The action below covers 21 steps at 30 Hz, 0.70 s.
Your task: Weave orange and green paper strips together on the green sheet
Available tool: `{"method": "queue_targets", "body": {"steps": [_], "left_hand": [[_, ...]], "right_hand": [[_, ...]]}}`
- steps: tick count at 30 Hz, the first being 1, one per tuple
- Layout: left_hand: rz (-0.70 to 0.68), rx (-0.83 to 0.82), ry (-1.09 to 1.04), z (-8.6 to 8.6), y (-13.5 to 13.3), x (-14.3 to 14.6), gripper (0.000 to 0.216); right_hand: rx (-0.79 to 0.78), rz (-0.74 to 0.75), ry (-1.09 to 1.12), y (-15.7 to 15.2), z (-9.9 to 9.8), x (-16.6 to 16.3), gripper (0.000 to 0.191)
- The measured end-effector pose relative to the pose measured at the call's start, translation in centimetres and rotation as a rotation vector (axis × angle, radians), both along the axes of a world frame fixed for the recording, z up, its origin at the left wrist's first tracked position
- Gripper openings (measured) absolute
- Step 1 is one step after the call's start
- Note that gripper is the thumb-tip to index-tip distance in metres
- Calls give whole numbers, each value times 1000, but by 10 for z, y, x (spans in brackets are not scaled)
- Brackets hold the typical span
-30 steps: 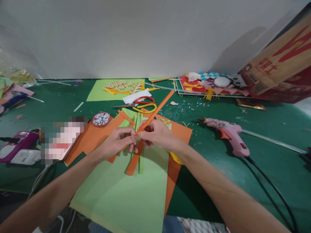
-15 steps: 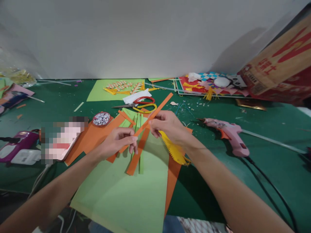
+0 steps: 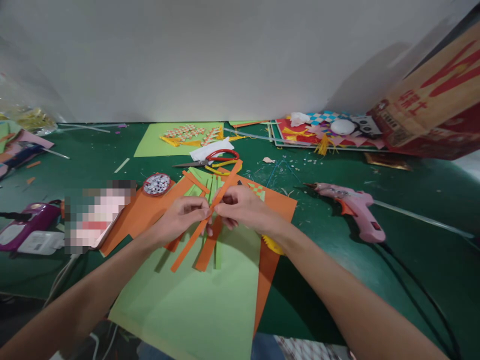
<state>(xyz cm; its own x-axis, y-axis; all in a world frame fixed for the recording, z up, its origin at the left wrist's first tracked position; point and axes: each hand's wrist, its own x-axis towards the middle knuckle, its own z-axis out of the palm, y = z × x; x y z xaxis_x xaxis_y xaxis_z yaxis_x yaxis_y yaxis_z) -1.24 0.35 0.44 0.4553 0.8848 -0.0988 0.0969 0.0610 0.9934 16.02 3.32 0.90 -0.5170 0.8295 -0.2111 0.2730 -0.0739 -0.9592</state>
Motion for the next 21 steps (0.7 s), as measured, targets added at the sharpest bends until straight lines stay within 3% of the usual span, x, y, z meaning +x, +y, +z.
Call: {"method": "queue_targets", "body": {"steps": [9,16,21], "left_hand": [[-17,28,49,9,-5,-4,26],[48,-12,44,5,-2,0,20],[10,-14,14,2,-1,-1,19]], "right_hand": [[76,-93,110,10,-2,11,7],[26,-39,-6,-2,-3,-3,8],[41,-12,-4,-1,-3,-3,9]]}}
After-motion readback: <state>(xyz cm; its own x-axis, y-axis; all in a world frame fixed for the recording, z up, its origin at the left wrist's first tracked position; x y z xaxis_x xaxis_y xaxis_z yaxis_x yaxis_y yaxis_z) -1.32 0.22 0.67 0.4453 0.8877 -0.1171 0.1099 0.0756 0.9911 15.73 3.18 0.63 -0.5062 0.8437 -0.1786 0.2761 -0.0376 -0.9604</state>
